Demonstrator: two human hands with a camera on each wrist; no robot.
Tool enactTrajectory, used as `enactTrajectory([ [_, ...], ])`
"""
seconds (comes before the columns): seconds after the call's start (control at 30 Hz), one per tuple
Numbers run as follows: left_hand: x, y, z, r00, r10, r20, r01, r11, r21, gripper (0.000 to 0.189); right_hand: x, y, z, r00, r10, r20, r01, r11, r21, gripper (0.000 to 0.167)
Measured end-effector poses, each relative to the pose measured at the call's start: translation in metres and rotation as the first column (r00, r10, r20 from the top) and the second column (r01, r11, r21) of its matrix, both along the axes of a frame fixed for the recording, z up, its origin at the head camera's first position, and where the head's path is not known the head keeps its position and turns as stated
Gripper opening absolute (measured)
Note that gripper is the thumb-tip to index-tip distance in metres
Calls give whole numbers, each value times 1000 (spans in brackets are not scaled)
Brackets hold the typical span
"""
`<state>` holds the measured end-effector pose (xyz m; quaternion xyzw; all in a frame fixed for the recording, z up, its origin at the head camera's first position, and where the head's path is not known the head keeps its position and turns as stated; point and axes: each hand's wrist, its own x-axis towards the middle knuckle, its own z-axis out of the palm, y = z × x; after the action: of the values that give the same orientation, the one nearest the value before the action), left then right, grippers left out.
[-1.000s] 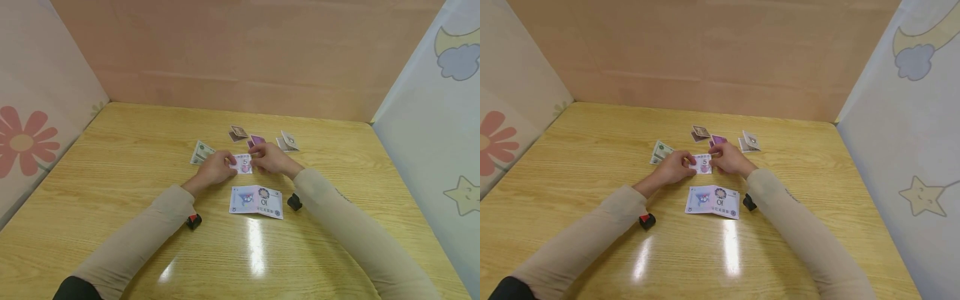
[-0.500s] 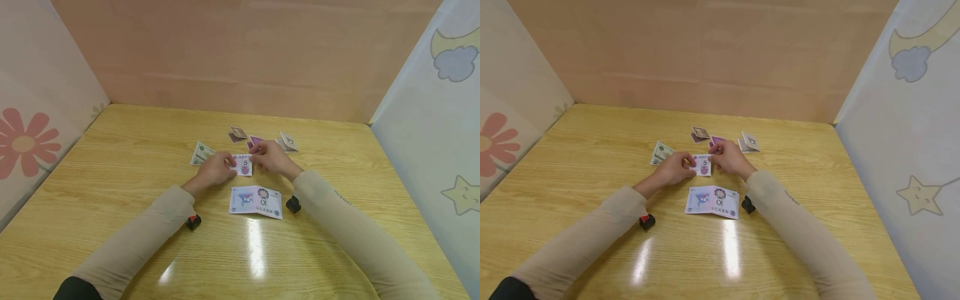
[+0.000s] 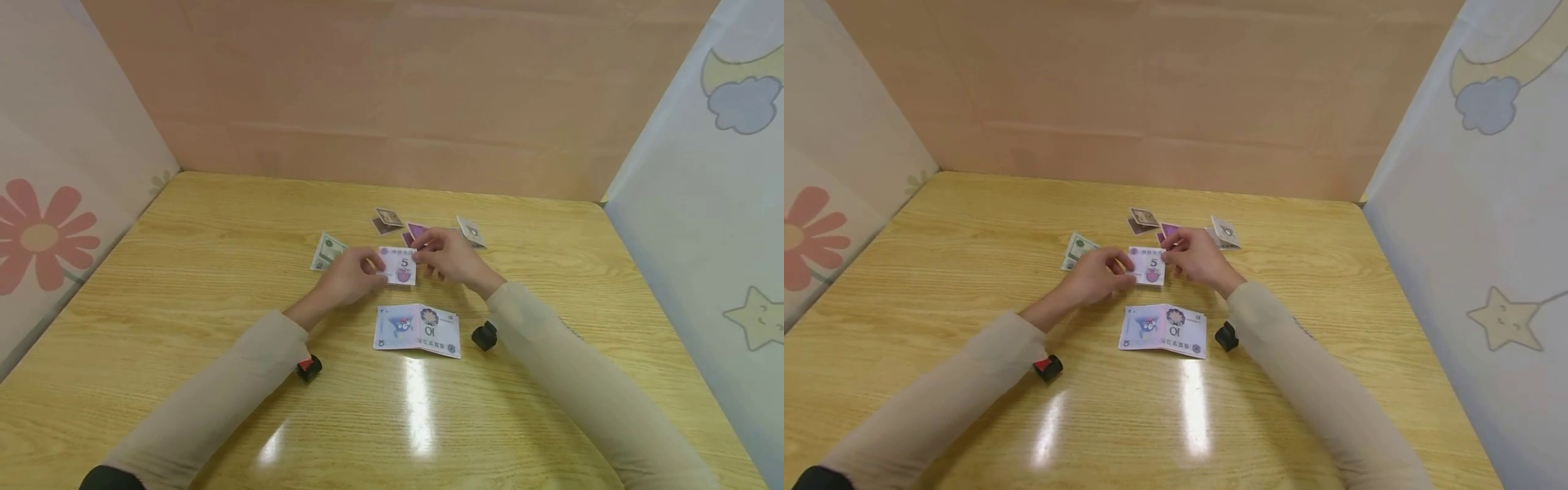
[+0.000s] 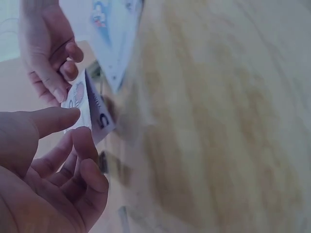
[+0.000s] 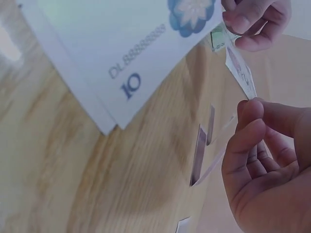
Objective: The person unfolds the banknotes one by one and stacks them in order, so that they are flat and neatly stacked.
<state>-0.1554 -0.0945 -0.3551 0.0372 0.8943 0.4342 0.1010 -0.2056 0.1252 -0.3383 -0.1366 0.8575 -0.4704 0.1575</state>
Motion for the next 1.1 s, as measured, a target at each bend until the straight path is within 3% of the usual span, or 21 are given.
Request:
enactTrajectory([
  [0.1, 2, -4, 6, 1000, 25, 6, -25, 996, 82, 15, 2, 3, 4, 1000, 10, 6, -10, 1000, -15, 18],
  [0.33, 3, -17, 13, 996, 69, -52, -54, 968, 243, 19, 9, 13, 14, 1000, 5, -20, -6, 998, -61, 22],
  [0.63, 5, -15, 17, 997, 70, 41, -81, 899, 430, 25, 23, 15, 27, 998, 22, -57, -27, 994, -101, 20],
  [0.8, 7, -11, 21, 997, 52, 60, -74, 873, 482, 26, 29, 17, 29, 996, 37, -77, -45, 993, -112, 20],
  [1.1, 10, -9, 22, 998, 43, 38, -56, 848, 528, 21, 36, 21, 29, 995, 48, -86, -59, 989, -134, 21],
])
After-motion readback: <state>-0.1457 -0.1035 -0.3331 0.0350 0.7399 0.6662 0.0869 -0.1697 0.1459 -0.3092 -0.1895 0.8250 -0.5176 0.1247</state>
